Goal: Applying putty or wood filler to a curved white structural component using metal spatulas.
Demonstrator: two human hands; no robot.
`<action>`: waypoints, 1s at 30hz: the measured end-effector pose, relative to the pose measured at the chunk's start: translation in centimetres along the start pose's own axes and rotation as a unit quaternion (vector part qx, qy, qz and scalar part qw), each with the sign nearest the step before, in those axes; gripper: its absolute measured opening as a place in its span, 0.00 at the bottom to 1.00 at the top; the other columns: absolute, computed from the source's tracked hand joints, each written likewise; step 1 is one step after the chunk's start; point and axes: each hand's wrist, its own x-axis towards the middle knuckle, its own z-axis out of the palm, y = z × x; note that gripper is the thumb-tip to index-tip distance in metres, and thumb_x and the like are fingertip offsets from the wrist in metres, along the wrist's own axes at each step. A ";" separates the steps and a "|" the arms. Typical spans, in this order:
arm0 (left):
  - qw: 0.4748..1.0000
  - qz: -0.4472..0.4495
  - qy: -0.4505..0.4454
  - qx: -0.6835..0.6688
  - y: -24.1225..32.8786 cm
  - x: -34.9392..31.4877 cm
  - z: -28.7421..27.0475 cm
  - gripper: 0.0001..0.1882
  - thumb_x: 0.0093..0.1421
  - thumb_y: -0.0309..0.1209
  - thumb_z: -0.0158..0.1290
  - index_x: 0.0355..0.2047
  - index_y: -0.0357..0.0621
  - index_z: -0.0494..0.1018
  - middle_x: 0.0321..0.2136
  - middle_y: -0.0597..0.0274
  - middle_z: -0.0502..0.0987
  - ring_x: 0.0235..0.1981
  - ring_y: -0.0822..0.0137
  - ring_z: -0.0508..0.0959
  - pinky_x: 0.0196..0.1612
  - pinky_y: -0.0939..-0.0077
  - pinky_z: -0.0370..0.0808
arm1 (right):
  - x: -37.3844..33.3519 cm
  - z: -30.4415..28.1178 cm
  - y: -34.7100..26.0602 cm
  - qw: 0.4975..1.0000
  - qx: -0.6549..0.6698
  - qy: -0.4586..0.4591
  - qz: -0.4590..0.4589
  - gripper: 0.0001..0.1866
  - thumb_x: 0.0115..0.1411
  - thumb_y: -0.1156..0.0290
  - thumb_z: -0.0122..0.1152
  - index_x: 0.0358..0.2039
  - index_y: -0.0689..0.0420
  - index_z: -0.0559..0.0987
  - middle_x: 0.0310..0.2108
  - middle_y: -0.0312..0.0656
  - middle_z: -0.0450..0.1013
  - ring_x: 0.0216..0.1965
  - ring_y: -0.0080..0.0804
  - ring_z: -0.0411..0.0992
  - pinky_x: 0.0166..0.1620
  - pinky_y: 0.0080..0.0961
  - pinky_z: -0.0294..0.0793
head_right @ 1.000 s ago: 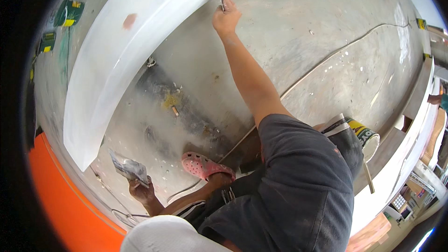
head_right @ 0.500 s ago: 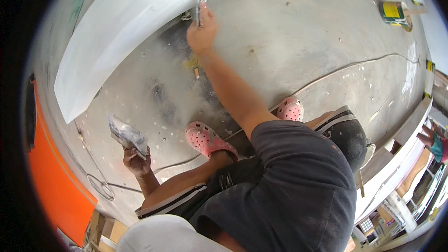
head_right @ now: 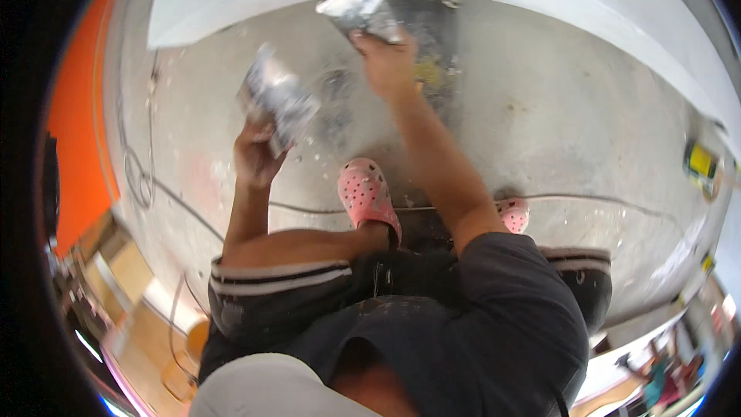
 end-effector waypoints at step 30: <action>0.984 0.089 -0.152 0.017 -0.6 -0.2 8.8 0.34 0.46 0.14 0.41 0.54 0.50 0.52 0.44 0.57 0.66 0.44 0.62 0.70 0.44 0.63 0.71 | -3.1 -6.1 -14.9 0.899 0.430 -0.025 0.078 0.11 0.48 0.84 0.48 0.33 0.65 0.72 0.33 0.43 0.71 0.37 0.31 0.70 0.36 0.28 0.73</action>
